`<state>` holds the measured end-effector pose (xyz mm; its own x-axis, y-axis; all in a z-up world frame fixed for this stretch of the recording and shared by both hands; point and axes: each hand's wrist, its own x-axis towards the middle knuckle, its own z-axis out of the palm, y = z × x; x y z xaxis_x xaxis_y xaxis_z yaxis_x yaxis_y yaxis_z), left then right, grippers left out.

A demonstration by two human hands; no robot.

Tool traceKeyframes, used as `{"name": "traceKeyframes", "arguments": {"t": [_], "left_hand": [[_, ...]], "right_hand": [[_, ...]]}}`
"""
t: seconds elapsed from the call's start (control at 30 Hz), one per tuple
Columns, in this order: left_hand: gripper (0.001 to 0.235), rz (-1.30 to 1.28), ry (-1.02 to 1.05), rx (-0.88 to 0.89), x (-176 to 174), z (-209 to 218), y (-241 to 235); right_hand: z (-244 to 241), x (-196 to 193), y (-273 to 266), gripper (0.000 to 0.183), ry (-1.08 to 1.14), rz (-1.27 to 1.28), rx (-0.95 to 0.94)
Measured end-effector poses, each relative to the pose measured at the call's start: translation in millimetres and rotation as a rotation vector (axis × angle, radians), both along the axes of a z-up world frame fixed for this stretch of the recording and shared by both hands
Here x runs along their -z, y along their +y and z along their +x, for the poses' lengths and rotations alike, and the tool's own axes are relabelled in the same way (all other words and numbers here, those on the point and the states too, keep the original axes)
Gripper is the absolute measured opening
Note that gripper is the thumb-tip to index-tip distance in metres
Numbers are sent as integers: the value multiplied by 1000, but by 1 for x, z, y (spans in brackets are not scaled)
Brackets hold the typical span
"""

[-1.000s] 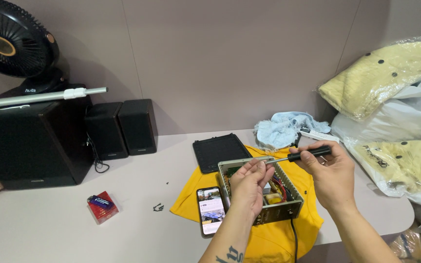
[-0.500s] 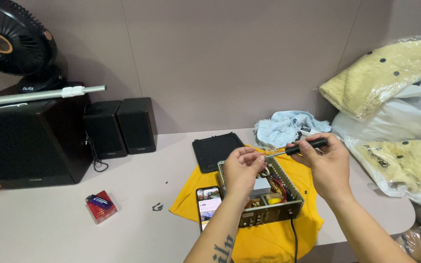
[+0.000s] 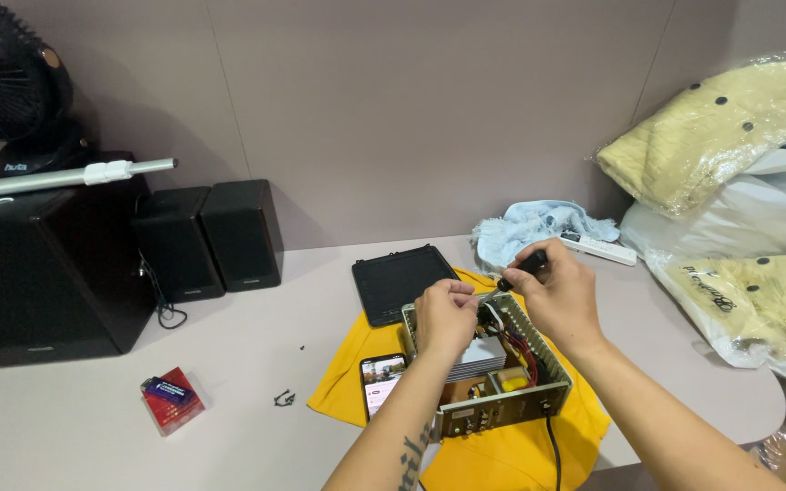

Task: The person uses a screwdriver to tighten screws on the internal components of an open electronic device. They rotate the device to access different sides and continue securing the parts.

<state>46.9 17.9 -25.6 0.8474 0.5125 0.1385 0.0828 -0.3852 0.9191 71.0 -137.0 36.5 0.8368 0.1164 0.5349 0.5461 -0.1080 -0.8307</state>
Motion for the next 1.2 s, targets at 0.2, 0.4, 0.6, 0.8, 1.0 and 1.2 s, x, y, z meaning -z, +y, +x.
{"name": "traceKeyframes", "arguments": {"t": [0.2,0.4,0.6,0.8,1.0,1.2], "left_hand": [[32,-368,32,161,1,7,1],[53,-604,143,219,32,37,16],[46,-695,273,191,25,36,13],[32,-661,331,205,44,57,13],[43,-645,395,268,71,91,14],[43,-650,419,263,47,74,10]], "right_hand": [[29,18,10,20,-31,-285,48],[47,32,19,19,-63,-451,46],[52,35,26,22,-93,-597,34],[60,48,30,25,-93,-640,16],[66,54,25,28,-125,-686,16],[63,54,24,24,-68,-667,34]]}}
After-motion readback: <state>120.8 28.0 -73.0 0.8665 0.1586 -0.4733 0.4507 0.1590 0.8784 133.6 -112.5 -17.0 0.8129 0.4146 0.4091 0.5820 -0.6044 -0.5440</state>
